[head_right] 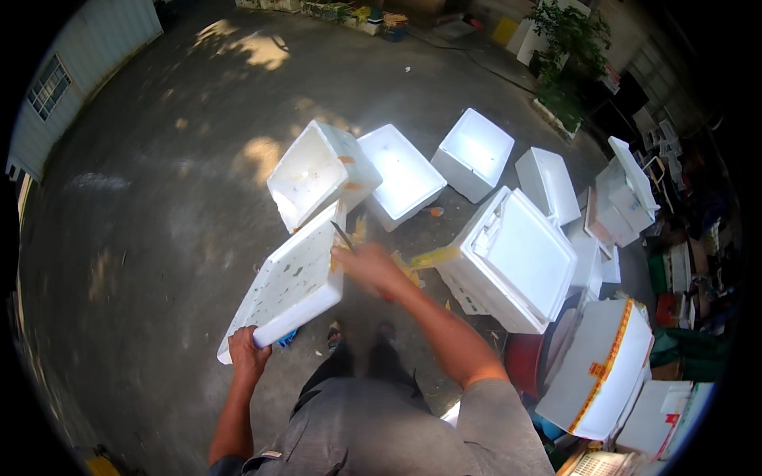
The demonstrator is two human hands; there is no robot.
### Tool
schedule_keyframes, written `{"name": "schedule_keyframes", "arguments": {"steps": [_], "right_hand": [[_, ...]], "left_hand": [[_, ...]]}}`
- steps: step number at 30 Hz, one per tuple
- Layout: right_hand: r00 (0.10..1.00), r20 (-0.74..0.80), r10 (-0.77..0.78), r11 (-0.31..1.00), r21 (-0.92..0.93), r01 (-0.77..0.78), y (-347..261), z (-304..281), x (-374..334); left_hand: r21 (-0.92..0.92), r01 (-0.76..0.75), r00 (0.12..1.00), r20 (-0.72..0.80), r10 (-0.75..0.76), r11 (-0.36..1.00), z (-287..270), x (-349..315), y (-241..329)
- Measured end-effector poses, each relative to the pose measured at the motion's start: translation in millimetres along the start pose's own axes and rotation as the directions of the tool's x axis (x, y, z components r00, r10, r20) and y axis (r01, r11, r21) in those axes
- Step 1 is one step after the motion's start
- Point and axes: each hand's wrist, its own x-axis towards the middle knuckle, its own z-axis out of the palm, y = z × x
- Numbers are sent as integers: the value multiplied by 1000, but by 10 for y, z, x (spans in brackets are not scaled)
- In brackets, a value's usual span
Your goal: The person cuts through tape and plastic wrapping on multiple styrofoam coolers using a utility knife.
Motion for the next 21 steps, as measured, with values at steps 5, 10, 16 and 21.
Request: {"name": "schedule_keyframes", "arguments": {"steps": [5,10,16,21], "right_hand": [[996,33,-77,959,-271,83,-151,206,92],[1000,29,-9,1000,2,9,223,320,329],[996,-78,49,944,330,-21,331,67,334],[927,-249,281,508,858,76,882,-805,386]], "left_hand": [[26,-42,998,-48,43,999,-21,-32,-33],[11,-17,999,-45,17,1000,10,-53,-12],[-84,40,996,-80,-47,996,-20,-192,-206],[-156,35,991,-123,-54,987,-90,-200,-329]]}}
